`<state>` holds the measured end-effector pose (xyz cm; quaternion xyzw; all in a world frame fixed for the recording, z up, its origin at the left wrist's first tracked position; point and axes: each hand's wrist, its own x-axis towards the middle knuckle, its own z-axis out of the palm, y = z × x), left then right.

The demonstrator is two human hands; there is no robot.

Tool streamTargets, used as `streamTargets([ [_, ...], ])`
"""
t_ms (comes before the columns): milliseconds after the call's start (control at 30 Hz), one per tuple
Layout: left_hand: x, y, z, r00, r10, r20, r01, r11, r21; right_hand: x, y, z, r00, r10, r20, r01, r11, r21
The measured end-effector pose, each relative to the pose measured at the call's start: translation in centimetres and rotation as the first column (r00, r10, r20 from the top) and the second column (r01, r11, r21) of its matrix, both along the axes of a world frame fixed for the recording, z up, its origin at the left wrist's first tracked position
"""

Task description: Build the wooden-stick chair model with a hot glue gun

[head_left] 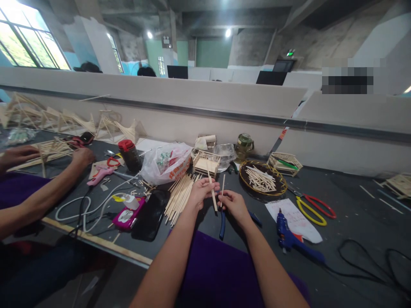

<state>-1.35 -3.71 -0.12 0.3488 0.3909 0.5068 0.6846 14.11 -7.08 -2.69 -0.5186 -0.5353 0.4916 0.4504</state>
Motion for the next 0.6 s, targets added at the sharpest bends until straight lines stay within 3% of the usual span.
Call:
streamTargets([
  [133,-0.17,0.19,-0.16,1.0,0.002,0.026,-0.002,1.0,-0.016,0.14,-0.26,0.75,0.987,-0.061,-0.15,0.049,0.995,-0.082],
  [300,-0.14,0.17,-0.36,1.0,0.009,-0.004,-0.008,0.999,0.041,0.86,-0.12,0.88,0.958,-0.124,-0.259,0.118,0.992,-0.037],
  [600,0.64,-0.19,0.27,0.999,0.051,-0.005,-0.048,0.974,0.223,0.74,0.08,0.37,0.989,-0.138,-0.06,0.141,0.989,0.044],
])
